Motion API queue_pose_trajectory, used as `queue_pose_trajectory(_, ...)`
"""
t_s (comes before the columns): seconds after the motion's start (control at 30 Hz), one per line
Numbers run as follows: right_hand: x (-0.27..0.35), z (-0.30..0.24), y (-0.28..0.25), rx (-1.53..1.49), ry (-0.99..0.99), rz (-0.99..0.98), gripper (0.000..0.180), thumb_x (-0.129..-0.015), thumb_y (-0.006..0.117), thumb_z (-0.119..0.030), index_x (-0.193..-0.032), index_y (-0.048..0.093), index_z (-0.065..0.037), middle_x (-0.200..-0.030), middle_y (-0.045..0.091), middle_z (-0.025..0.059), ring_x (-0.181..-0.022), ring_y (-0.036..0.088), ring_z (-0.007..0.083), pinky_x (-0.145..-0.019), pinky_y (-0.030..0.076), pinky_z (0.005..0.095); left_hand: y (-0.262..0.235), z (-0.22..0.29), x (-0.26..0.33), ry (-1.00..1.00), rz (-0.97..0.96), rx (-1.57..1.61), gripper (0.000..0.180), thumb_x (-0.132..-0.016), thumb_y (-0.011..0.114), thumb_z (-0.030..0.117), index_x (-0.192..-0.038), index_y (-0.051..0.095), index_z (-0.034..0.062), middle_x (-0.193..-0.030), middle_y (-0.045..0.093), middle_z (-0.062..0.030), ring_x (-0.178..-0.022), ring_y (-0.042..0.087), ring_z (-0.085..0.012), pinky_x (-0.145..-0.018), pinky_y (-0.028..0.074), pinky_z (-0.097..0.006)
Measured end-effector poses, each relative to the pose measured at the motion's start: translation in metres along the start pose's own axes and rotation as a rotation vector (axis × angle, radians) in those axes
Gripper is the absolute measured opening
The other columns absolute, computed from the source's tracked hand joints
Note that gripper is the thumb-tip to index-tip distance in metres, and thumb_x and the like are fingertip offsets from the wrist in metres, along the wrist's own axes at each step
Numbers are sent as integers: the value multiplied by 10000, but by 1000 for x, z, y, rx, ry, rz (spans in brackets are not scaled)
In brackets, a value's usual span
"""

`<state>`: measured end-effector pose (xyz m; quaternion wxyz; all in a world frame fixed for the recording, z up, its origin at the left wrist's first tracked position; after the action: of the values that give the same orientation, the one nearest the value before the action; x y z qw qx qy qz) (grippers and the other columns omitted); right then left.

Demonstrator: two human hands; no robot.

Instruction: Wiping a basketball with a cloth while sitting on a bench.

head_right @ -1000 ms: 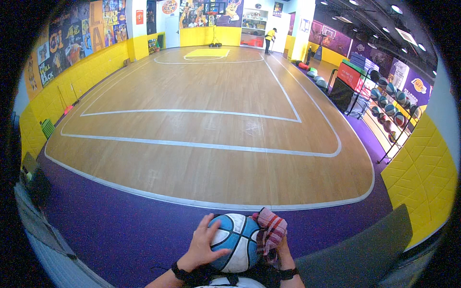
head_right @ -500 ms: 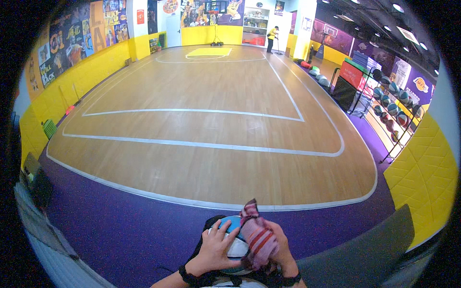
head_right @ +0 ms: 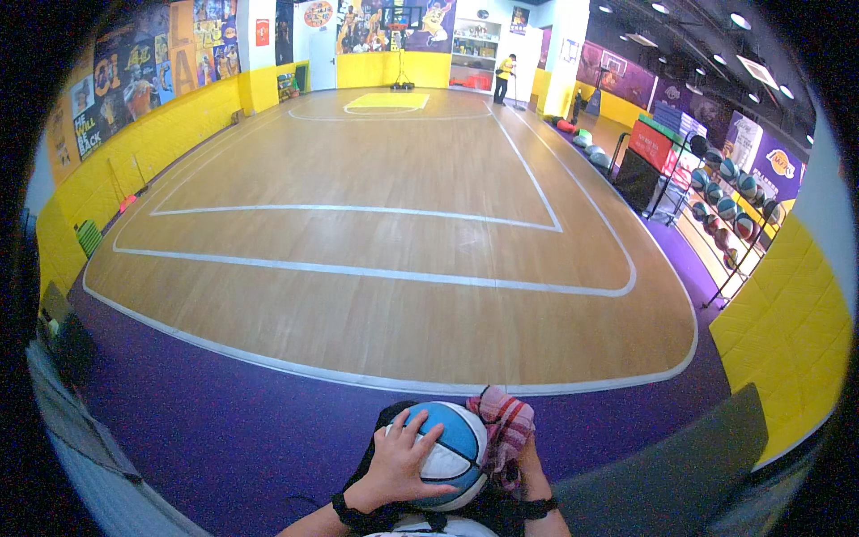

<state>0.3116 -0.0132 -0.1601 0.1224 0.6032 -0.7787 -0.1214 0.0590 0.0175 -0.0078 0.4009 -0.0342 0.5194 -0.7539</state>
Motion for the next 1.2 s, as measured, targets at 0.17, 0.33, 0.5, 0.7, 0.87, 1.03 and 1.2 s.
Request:
queue_pose_trajectory(0.17,31,-41,53,1167,-354,-71,462,-936,564,-128,-1385,482,-60,-1306,579,140,-1146,594,238,-985,491,372,-9,-2,16,84,-5,46,904,-626,762,682,-1327,557,149,-1408,455,-201,-1302,399,-453,-953,340,-599)
queue_pose_trajectory(0.33,49,-102,100,636,-337,-22,563,-856,666,-216,-1373,498,-71,-1296,587,142,-1148,597,314,-992,480,402,6,6,24,221,-85,45,838,-647,761,600,-1333,563,162,-1433,470,-154,-1360,358,-426,-995,272,-660)
queue_pose_trajectory(0.5,25,-106,121,749,-406,-45,579,-791,749,-161,-1319,541,-49,-1262,603,138,-1138,597,263,-982,477,370,0,-10,12,152,35,42,794,-674,750,618,-1300,588,158,-1394,512,-130,-1337,399,-402,-1018,295,-593)
queue_pose_trajectory(0.7,22,-65,67,762,-123,14,536,-800,755,-175,-1285,572,-39,-1243,625,139,-1140,604,282,-966,491,382,-1,-3,10,154,72,70,754,-712,723,618,-1293,597,155,-1402,511,-115,-1333,416,-380,-1023,294,-580)
queue_pose_trajectory(0.87,47,-127,152,1012,-588,-149,522,-790,733,-180,-1268,574,-44,-1225,618,166,-1097,618,314,-934,499,389,-1,-18,24,165,77,59,701,-714,720,574,-1264,617,150,-1395,517,-115,-1328,423,-375,-1019,290,-592)
queue_pose_trajectory(1.03,12,-75,64,534,-217,15,504,-802,736,-78,-1275,566,-29,-1222,624,128,-1075,618,219,-924,507,352,-3,1,5,180,96,76,761,-629,769,583,-1211,621,115,-1398,509,-139,-1342,410,-397,-1016,302,-589)
queue_pose_trajectory(1.2,42,-121,140,1029,-549,-156,579,-770,779,-109,-1301,558,-40,-1217,620,117,-1088,612,219,-930,502,347,6,-14,21,162,12,37,778,-719,728,589,-1336,565,145,-1431,481,-134,-1356,391,-374,-1038,280,-574)
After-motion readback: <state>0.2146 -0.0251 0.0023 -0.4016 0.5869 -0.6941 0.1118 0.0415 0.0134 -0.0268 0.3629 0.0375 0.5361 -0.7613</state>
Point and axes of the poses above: each hand's wrist, its own x-axis away from the middle knuckle, its own y-axis out of the palm, z = x × y, the point moved 9 cm from there along -x, towards the middle knuckle
